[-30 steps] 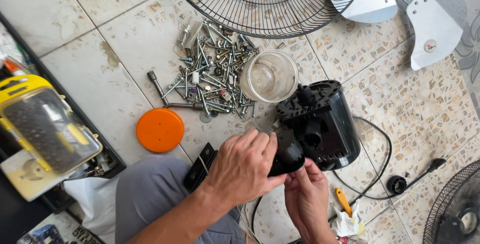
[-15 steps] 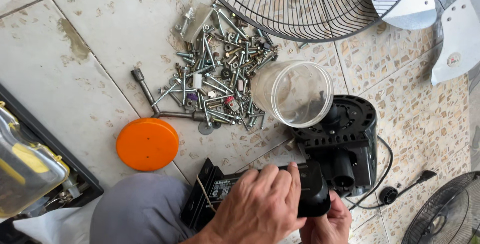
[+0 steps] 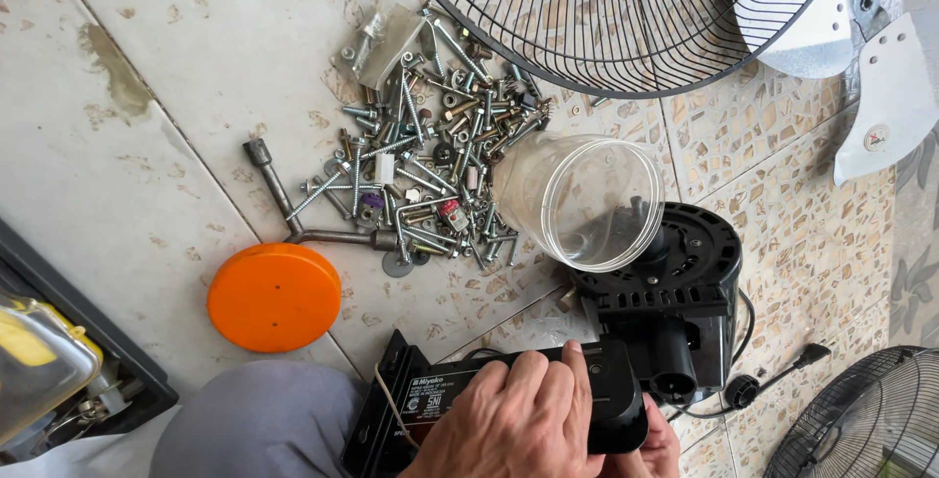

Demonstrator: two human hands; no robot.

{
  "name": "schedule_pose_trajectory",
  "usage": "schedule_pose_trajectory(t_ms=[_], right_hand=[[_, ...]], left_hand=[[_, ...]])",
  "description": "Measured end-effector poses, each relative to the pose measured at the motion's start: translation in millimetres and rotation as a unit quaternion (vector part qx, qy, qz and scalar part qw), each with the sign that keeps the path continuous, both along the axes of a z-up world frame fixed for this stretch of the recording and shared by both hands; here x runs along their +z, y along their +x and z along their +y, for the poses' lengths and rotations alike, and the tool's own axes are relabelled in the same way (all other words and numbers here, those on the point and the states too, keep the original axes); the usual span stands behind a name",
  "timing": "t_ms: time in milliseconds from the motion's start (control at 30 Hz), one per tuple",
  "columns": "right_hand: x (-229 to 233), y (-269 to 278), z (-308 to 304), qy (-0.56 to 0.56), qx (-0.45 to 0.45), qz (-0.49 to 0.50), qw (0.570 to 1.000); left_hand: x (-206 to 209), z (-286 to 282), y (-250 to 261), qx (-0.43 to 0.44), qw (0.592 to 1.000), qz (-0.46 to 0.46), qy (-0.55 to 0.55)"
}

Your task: The person sits on the floor and assembles an electric fan. They attach the motor housing to the stand, secure it with screws using a screwdriver and wrench, then brush the fan cage before fitting it onto the motor assembly.

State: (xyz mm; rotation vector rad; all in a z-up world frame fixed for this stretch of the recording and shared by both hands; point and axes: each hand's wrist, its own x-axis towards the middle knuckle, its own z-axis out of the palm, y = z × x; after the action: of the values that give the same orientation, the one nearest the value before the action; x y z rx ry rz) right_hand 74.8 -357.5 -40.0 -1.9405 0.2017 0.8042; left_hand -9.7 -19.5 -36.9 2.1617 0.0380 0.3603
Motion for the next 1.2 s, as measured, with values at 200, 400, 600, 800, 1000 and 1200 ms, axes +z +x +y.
schedule_pose_trajectory(t_ms=[200,400,600,800,1000,1200], right_hand=[[6.1,-20.7,25.2,-0.019,0.002,-0.1,0.995],[21.3,-17.4,81.4,0.012,-0.056,-0.033,0.998],[36.1,-15.7,145.0,0.037,-0.281,0.129,0.95],[36.3,-20.7,162.9,0.165,-0.265,0.148,0.938],[23.8,-35.3,151.7,0.217,-0.122,-0.051,0.967],[25.5,-32.8,148.2,-0.012,0.131,-0.27,0.954]], left_hand=[[-4.3,-4.1,-1.6,-0.015,0.997,0.01,0.073],[3.2,14.8,2.7,-0.056,0.996,0.017,-0.064],[12.2,35.2,5.5,-0.07,0.997,-0.004,-0.044],[24.6,36.5,8.5,-0.012,0.998,0.017,-0.064],[37.7,29.8,14.8,0.02,0.997,0.041,-0.055],[44.8,21.6,16.9,0.018,0.998,0.047,-0.021]])
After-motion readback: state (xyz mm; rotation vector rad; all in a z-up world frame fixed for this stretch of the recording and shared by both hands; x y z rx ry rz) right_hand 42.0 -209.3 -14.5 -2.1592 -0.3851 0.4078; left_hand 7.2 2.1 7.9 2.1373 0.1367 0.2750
